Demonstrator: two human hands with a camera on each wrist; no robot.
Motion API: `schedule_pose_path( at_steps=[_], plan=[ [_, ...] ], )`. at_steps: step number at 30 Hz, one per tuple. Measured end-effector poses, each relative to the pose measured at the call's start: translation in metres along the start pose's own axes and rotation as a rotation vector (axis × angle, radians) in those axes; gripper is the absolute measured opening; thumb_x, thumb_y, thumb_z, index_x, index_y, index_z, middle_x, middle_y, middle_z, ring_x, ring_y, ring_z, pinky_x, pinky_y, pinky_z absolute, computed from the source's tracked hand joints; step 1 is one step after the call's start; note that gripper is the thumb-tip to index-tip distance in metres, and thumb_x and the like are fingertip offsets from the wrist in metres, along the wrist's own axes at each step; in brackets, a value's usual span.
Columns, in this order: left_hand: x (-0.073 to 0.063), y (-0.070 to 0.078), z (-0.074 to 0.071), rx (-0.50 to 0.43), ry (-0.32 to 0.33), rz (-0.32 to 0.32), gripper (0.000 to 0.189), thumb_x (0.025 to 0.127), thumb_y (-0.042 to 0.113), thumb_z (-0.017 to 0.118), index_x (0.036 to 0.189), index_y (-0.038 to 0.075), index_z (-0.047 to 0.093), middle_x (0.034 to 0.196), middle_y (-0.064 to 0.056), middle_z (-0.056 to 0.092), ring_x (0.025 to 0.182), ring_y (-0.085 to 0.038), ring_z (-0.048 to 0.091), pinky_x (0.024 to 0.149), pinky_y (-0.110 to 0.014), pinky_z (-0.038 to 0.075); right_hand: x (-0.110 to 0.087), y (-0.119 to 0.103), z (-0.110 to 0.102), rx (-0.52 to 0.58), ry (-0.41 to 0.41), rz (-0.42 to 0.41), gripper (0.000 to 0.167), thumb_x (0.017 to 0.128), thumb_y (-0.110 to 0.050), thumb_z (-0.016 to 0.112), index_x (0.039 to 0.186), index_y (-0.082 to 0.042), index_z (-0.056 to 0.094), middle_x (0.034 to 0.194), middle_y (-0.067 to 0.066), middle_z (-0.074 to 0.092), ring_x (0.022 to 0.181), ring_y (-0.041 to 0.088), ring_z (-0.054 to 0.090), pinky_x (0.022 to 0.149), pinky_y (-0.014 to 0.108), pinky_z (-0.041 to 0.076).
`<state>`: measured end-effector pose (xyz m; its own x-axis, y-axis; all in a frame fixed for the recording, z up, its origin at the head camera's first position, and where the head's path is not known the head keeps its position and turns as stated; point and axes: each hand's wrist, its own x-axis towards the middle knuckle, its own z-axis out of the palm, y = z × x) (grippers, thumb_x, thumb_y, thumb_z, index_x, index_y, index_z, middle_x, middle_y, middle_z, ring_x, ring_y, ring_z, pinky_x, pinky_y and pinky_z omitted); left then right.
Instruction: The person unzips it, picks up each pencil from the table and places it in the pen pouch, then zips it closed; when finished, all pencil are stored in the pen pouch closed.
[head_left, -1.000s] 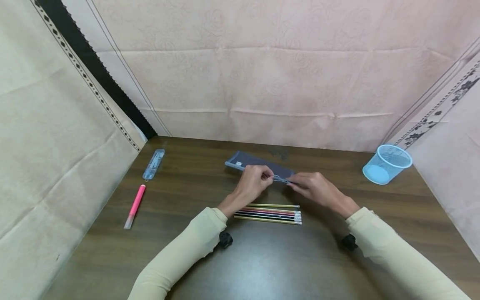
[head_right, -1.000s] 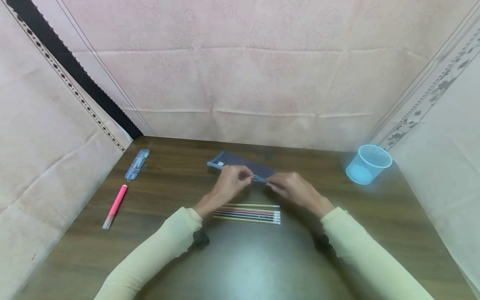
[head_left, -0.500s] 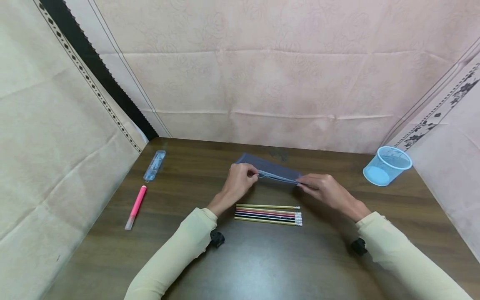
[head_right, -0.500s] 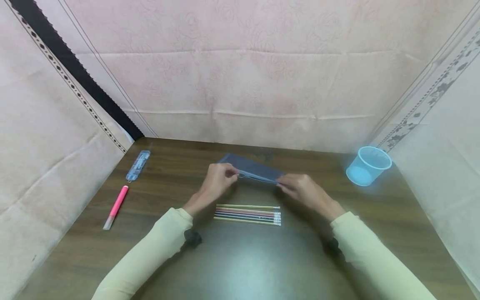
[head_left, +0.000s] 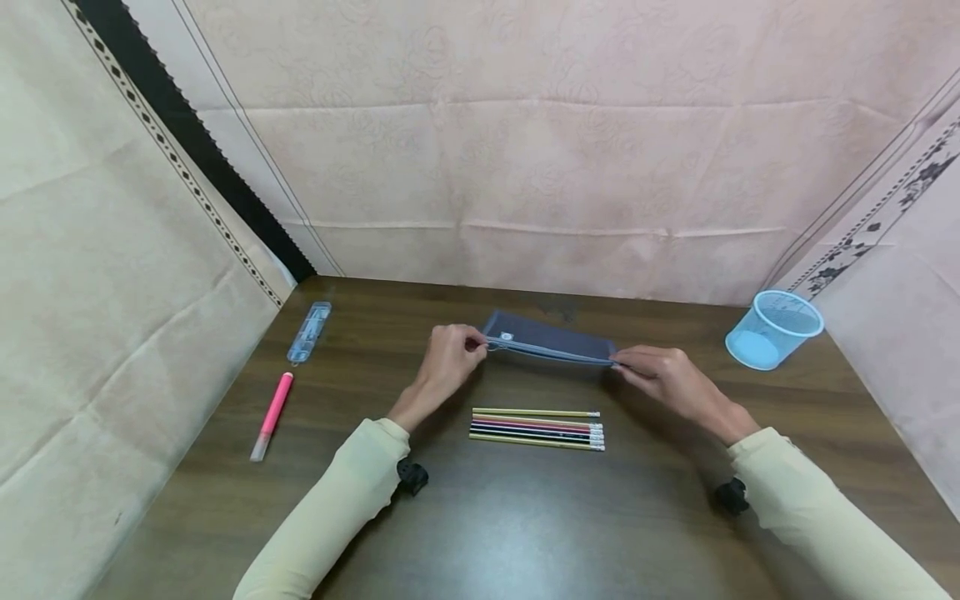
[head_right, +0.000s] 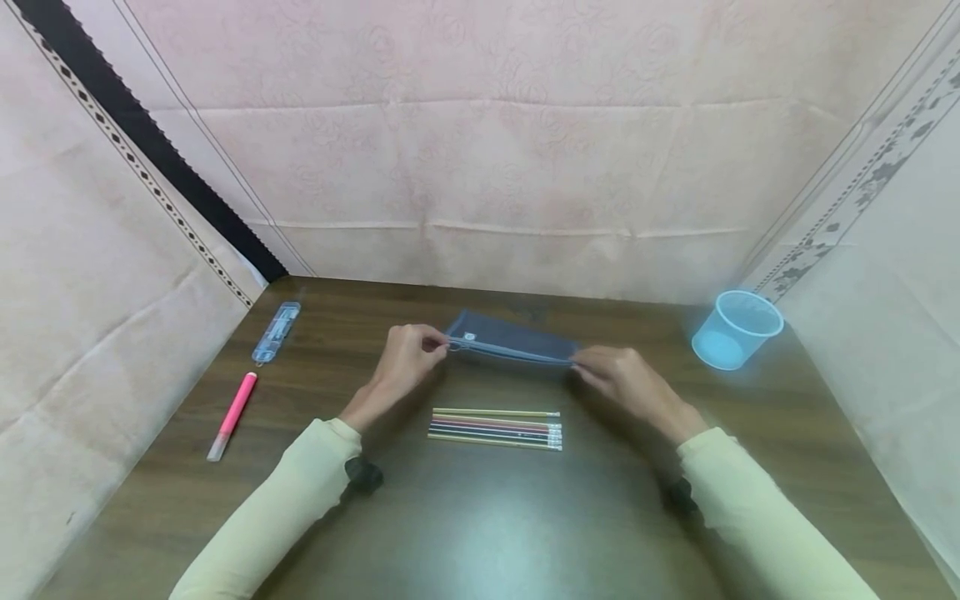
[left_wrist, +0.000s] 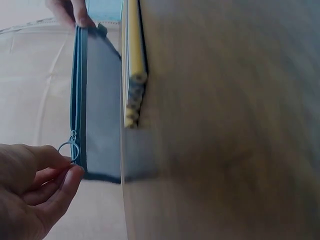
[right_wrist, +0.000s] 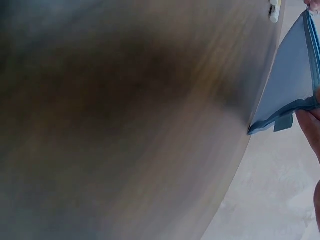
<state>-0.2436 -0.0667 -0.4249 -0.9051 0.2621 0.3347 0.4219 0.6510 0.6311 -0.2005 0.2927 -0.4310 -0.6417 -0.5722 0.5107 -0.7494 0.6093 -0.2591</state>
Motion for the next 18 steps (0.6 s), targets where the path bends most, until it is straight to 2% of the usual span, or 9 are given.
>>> schedule_pose_path(
  at_steps=[7, 12, 18],
  plan=[
    [0.003, -0.010, -0.015, 0.040, 0.028, -0.040, 0.007, 0.089, 0.004, 0.072, 0.090, 0.001, 0.079, 0.086, -0.010, 0.077, 0.072, -0.016, 0.063, 0.068, -0.028, 0.055, -0.004, 0.006, -0.005, -0.010, 0.019, 0.040, 0.034, 0.077, 0.007, 0.081, 0.108, -0.005, 0.077, 0.106, 0.010, 0.078, 0.095, 0.027, 0.075, 0.092, -0.003, 0.037],
    [0.003, -0.011, -0.021, 0.080, 0.046, -0.022, 0.008, 0.089, 0.004, 0.071, 0.088, 0.001, 0.078, 0.085, -0.011, 0.076, 0.071, -0.017, 0.065, 0.067, -0.031, 0.057, -0.001, 0.011, -0.007, 0.010, 0.038, 0.055, 0.034, 0.075, 0.009, 0.082, 0.106, -0.004, 0.077, 0.103, 0.010, 0.078, 0.090, 0.026, 0.075, 0.090, -0.003, 0.038],
    [0.003, -0.010, -0.023, 0.126, 0.062, -0.026, 0.009, 0.089, 0.006, 0.070, 0.086, 0.002, 0.077, 0.082, -0.010, 0.075, 0.069, -0.016, 0.065, 0.065, -0.029, 0.056, 0.002, 0.014, -0.005, -0.009, 0.051, 0.020, 0.032, 0.073, 0.008, 0.084, 0.103, -0.003, 0.078, 0.100, 0.009, 0.079, 0.088, 0.024, 0.076, 0.087, -0.003, 0.040]
  ],
)
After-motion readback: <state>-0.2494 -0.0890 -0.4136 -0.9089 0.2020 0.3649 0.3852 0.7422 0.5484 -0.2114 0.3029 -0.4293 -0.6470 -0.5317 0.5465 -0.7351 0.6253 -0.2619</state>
